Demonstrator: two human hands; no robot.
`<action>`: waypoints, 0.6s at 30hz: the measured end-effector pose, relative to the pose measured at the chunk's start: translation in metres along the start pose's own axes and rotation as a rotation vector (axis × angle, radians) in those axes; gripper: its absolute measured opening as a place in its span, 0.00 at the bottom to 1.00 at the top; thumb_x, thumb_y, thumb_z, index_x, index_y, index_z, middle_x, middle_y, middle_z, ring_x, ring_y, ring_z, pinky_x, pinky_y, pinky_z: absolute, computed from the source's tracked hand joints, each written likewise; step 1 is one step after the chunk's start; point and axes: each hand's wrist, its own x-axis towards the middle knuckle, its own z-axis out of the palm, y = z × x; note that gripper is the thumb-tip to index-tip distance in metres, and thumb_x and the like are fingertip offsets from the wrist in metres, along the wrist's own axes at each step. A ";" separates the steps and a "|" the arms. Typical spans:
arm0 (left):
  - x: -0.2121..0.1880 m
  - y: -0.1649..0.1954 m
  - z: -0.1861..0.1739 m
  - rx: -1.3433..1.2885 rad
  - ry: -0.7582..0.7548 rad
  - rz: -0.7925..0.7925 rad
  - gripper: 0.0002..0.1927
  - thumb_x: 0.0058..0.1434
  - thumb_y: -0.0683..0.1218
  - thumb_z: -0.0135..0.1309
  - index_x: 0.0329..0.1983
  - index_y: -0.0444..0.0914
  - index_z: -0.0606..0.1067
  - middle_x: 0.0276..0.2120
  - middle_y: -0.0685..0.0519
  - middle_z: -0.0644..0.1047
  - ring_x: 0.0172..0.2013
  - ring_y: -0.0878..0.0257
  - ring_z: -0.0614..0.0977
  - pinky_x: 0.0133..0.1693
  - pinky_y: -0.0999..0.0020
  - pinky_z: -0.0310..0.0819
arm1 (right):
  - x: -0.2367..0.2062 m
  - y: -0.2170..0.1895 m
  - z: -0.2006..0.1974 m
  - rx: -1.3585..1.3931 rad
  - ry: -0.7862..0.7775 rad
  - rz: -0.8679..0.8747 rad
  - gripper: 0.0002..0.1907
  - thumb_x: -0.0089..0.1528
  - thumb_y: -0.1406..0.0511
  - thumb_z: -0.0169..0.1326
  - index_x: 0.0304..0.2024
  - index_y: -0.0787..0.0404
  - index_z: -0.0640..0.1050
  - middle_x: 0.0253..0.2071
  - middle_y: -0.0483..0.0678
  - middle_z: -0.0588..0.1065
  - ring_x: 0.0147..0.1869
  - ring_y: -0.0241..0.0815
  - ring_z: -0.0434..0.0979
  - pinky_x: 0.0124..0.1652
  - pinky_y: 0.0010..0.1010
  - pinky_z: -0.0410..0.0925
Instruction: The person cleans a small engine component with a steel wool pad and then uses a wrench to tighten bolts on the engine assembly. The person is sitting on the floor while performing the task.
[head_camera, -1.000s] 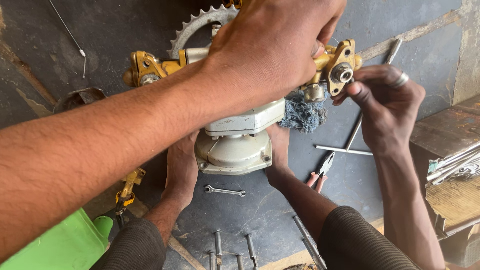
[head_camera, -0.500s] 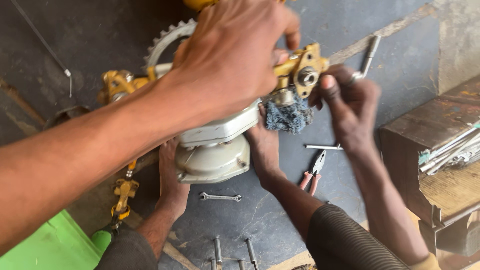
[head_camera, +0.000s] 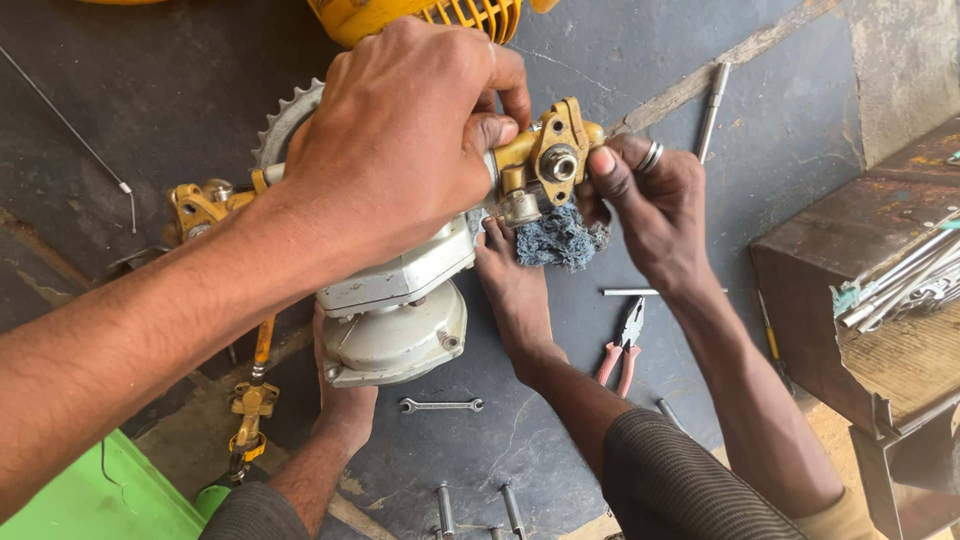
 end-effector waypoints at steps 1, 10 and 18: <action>0.000 0.000 0.000 0.003 0.004 0.002 0.03 0.62 0.42 0.61 0.36 0.38 0.83 0.28 0.48 0.80 0.37 0.51 0.80 0.40 0.47 0.69 | 0.000 0.000 0.000 -0.003 -0.032 0.010 0.18 0.78 0.63 0.54 0.34 0.64 0.79 0.27 0.48 0.79 0.29 0.33 0.78 0.32 0.23 0.71; -0.001 -0.004 0.004 -0.011 0.010 0.016 0.02 0.62 0.39 0.60 0.34 0.37 0.83 0.27 0.47 0.80 0.35 0.52 0.79 0.41 0.47 0.69 | 0.000 -0.001 -0.001 0.023 -0.041 -0.020 0.15 0.75 0.62 0.56 0.38 0.68 0.79 0.30 0.49 0.77 0.33 0.34 0.77 0.34 0.26 0.72; -0.011 -0.025 0.027 -0.046 0.224 0.237 0.09 0.63 0.40 0.61 0.43 0.37 0.73 0.36 0.51 0.75 0.42 0.53 0.75 0.44 0.49 0.65 | -0.004 0.000 0.001 -0.002 0.035 0.006 0.12 0.66 0.62 0.59 0.40 0.67 0.77 0.36 0.46 0.77 0.40 0.34 0.78 0.42 0.26 0.73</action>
